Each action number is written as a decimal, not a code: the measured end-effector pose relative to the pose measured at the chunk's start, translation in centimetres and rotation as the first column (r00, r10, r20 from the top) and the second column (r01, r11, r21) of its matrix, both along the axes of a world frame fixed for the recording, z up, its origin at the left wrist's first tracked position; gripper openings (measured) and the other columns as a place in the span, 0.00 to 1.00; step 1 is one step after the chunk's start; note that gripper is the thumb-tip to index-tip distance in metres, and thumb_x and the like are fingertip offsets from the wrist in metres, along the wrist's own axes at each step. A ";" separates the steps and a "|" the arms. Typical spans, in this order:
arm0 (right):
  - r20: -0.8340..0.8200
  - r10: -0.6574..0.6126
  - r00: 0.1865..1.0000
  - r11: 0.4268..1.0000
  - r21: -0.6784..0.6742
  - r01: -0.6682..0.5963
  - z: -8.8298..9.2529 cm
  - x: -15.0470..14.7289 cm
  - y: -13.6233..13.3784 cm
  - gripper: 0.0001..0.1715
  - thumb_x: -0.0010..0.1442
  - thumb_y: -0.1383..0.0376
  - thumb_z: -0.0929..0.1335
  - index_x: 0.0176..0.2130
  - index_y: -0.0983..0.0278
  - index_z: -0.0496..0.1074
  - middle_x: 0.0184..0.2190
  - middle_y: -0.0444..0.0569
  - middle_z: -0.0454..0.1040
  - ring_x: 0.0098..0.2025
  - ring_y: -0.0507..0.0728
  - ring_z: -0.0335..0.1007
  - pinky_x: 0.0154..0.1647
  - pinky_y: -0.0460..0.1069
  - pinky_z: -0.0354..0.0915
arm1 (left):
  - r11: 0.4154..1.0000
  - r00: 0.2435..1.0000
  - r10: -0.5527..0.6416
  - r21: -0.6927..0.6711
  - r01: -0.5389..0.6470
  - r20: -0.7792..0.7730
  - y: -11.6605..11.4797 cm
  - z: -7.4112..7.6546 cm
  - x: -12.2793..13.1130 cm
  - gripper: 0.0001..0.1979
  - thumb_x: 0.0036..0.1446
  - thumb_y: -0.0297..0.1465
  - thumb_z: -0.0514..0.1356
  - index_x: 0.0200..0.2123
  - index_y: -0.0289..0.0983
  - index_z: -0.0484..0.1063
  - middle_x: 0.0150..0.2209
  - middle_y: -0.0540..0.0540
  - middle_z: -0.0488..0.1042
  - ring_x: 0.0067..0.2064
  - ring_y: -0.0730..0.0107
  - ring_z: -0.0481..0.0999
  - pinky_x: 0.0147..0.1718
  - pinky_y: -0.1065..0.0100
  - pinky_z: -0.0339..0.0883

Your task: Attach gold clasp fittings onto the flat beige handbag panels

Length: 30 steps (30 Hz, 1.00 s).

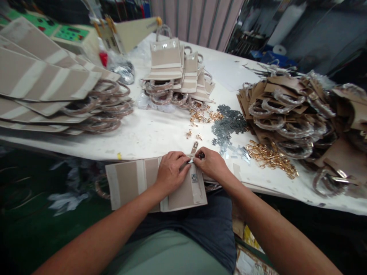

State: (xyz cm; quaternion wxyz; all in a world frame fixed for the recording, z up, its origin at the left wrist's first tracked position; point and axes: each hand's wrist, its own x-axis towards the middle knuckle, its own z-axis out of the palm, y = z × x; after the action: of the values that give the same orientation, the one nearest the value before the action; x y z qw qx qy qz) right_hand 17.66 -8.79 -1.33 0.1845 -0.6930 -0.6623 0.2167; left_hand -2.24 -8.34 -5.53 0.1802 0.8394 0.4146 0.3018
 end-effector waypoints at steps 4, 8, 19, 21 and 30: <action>-0.079 0.029 0.996 1.000 -0.005 -0.029 0.5 0.4 -0.3 0.06 0.61 0.61 0.72 0.33 0.60 0.78 0.30 0.44 0.79 0.33 0.58 0.73 0.35 0.50 0.62 | 1.000 1.000 0.012 -0.003 -0.012 -0.015 0.6 0.2 0.2 0.07 0.69 0.34 0.63 0.48 0.44 0.80 0.48 0.46 0.76 0.52 0.56 0.71 0.50 0.53 0.65; -0.394 -0.090 0.915 0.985 0.101 0.141 3.4 0.3 -0.5 0.15 0.63 0.55 0.74 0.29 0.61 0.76 0.19 0.41 0.71 0.20 0.54 0.64 0.22 0.48 0.57 | 1.000 0.999 0.020 -0.023 -0.021 -0.036 1.0 0.4 0.4 0.04 0.66 0.34 0.65 0.43 0.45 0.81 0.47 0.46 0.76 0.51 0.55 0.70 0.49 0.53 0.64; -0.979 0.128 0.162 0.743 0.202 0.638 1.5 -1.6 2.4 0.28 0.58 0.52 0.77 0.24 0.60 0.60 0.19 0.35 0.56 0.16 0.48 0.53 0.17 0.45 0.60 | 0.999 1.000 0.023 -0.049 -0.024 -0.007 1.9 0.3 0.8 0.03 0.63 0.32 0.69 0.40 0.47 0.83 0.51 0.49 0.79 0.55 0.55 0.71 0.51 0.51 0.63; -0.990 0.097 0.105 0.735 0.142 0.662 0.6 -1.3 2.6 0.28 0.58 0.51 0.77 0.25 0.60 0.59 0.19 0.34 0.55 0.16 0.48 0.51 0.16 0.44 0.59 | 0.998 1.000 0.023 -0.053 -0.024 -0.011 2.0 0.2 0.9 0.02 0.63 0.32 0.69 0.39 0.46 0.83 0.49 0.50 0.79 0.54 0.55 0.71 0.50 0.50 0.63; -0.701 0.168 0.693 0.822 0.488 0.294 1.7 -4.9 1.9 0.28 0.68 0.52 0.72 0.23 0.59 0.62 0.19 0.39 0.62 0.20 0.52 0.58 0.23 0.50 0.58 | 0.999 0.999 0.002 -0.048 -0.005 -0.051 2.3 0.3 0.8 0.05 0.66 0.34 0.65 0.42 0.46 0.82 0.50 0.47 0.79 0.55 0.52 0.71 0.51 0.50 0.64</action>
State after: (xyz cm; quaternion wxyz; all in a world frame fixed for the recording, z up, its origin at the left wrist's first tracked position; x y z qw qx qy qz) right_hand 12.77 -6.93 0.32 0.6324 -0.4884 -0.5440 0.2562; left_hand -1.44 -6.05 -5.27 0.1891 0.8415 0.4276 0.2705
